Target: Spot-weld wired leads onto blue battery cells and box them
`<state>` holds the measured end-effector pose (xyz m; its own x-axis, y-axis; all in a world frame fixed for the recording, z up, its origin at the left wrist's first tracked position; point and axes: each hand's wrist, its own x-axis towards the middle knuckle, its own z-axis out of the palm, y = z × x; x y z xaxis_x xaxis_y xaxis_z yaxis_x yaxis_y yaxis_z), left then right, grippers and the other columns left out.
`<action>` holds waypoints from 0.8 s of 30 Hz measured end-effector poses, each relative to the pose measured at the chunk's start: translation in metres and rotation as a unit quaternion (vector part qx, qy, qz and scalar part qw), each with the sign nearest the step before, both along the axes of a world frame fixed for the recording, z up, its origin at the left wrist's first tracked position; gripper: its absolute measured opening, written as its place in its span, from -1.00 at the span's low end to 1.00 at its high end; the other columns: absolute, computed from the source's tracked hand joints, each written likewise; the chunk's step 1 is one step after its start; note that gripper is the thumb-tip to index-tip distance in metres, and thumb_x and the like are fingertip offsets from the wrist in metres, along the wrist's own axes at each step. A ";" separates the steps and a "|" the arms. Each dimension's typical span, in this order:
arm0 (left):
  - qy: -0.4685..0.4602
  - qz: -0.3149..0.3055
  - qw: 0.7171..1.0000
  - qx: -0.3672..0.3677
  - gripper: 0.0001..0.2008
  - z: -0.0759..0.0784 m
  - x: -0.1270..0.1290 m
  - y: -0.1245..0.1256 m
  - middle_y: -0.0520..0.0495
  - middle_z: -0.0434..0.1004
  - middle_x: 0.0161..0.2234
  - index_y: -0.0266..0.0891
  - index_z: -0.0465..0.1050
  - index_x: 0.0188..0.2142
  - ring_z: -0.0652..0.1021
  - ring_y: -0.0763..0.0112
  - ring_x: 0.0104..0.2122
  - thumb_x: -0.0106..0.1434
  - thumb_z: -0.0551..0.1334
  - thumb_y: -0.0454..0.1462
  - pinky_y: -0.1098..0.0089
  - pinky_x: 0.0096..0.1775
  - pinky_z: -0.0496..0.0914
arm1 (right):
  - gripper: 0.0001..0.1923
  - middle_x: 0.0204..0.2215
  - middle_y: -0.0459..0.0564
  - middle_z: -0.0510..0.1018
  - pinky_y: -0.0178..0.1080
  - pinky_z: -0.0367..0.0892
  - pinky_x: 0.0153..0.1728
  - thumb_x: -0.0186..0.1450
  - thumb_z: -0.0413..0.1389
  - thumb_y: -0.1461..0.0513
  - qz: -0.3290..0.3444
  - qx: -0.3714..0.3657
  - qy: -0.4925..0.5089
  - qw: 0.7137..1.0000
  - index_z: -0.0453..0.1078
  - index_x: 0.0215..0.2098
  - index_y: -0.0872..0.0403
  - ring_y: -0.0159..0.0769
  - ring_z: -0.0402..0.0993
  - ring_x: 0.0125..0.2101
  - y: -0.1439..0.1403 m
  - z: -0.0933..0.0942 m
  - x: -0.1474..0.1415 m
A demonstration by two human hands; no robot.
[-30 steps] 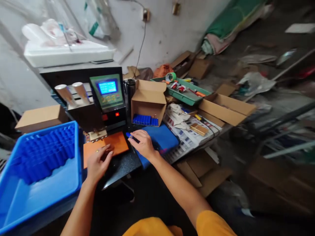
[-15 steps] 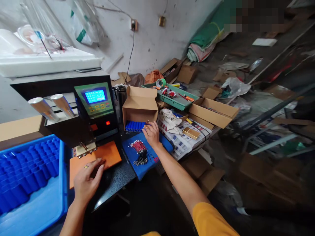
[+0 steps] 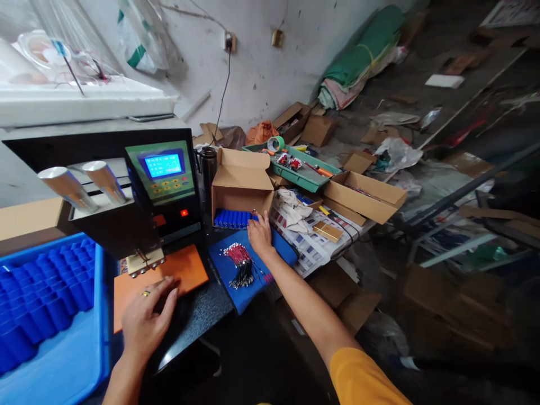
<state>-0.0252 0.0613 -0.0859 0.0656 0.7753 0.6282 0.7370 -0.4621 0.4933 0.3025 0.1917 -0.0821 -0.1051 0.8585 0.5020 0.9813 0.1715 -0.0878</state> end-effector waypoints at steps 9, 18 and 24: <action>-0.004 -0.005 1.000 -0.002 -0.74 0.005 0.002 0.000 -0.06 0.66 -0.20 -0.15 0.54 -0.12 0.63 0.25 -0.24 0.32 0.21 -0.10 0.30 -0.17 0.47 | -0.52 0.00 0.41 0.53 0.13 -0.12 0.36 0.26 -0.07 0.47 0.000 -0.026 -0.030 0.999 0.39 0.11 0.44 0.00 0.29 0.21 0.005 -0.001 -0.001; -0.018 -0.012 1.000 -0.006 -0.72 0.008 0.000 -0.001 -0.06 0.66 -0.22 -0.16 0.55 -0.13 0.63 0.26 -0.25 0.32 0.20 -0.07 0.33 -0.21 0.46 | -0.58 0.08 0.20 0.49 0.08 0.09 0.30 0.38 -0.14 0.37 0.100 0.080 0.094 0.987 0.42 0.09 0.20 -0.13 0.27 0.22 -0.020 0.000 0.008; -0.036 -0.023 0.998 -0.056 -0.67 0.008 -0.004 0.000 -0.06 0.66 -0.19 -0.15 0.55 -0.13 0.63 0.24 -0.22 0.31 0.18 -0.01 0.31 -0.18 0.47 | -0.70 -0.20 0.18 0.57 -0.12 0.45 -0.12 0.33 -0.02 0.24 -0.045 0.141 0.327 0.933 0.45 -0.08 0.17 -0.17 0.51 -0.20 -0.052 -0.032 0.034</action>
<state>-0.0292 0.0610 -0.0782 0.0612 0.8378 0.5425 0.6766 -0.4344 0.5946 0.3367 0.1395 -0.1142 0.3698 0.6728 0.6408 0.7448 0.1977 -0.6374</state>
